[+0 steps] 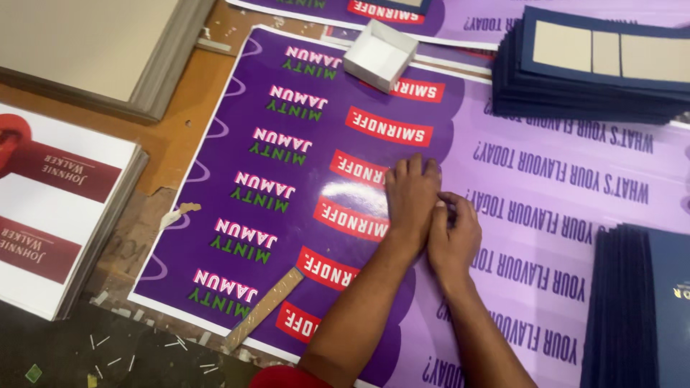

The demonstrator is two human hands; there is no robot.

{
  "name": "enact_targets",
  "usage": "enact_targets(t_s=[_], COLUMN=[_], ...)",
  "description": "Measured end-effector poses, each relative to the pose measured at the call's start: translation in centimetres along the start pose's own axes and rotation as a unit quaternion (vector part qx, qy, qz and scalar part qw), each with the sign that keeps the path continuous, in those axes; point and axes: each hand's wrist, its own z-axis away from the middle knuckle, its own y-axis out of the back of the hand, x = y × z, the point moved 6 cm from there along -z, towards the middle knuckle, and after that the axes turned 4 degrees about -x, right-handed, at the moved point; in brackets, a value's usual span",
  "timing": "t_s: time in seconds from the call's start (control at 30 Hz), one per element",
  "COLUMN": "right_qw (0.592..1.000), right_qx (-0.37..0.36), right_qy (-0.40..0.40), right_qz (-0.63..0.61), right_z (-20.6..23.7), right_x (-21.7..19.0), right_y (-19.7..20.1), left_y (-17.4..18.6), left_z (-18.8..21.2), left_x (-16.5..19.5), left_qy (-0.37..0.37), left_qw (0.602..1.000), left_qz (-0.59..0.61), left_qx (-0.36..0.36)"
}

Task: The person repeatedly picks up blue cards and a small wooden block, places them on a purple printed sheet, and rubs the block over the card surface. The person stacks the finished cards and continues the process with new cards.

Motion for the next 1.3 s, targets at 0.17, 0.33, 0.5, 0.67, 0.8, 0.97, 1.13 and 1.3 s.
enact_targets(t_s=[0.17,0.33,0.5,0.67,0.8,0.97,1.13,1.3], right_qw=[0.998,0.993,0.986,0.978,0.944,0.959,0.97,0.971], right_qx=[-0.01,-0.015,-0.013,0.002,-0.008,-0.027,0.043,0.083], right_qy=[-0.042,-0.069,-0.114,-0.092,-0.114,-0.092,-0.063,0.062], right_qz=[-0.04,-0.091,-0.119,-0.185,-0.311,-0.268,-0.229,-0.217], right_z=[-0.3,-0.3,-0.1,-0.4,-0.2,-0.3,-0.1,-9.8], right_x=[0.5,1.4,2.5,3.2,4.5,3.9,0.6,-3.9], right_y=[0.1,0.1,0.1,0.7,0.2,0.1,1.3,0.3], left_y=[0.7,0.9,1.2,2.8,3.6,1.6,-0.3,-1.9], left_z=[0.3,0.4,0.6,1.3,1.8,1.3,0.6,0.1], left_x=[-0.1,0.1,0.5,1.3,1.5,1.0,1.3,2.1], left_qy=[-0.012,-0.013,-0.01,-0.003,0.0,0.015,-0.001,0.007], left_qw=[1.0,0.999,0.997,0.98,0.971,0.982,0.996,0.997], left_qz=[0.019,0.033,0.072,0.18,0.219,0.185,0.086,0.05], left_qx=[0.016,0.031,0.038,0.085,0.1,0.031,0.014,-0.051])
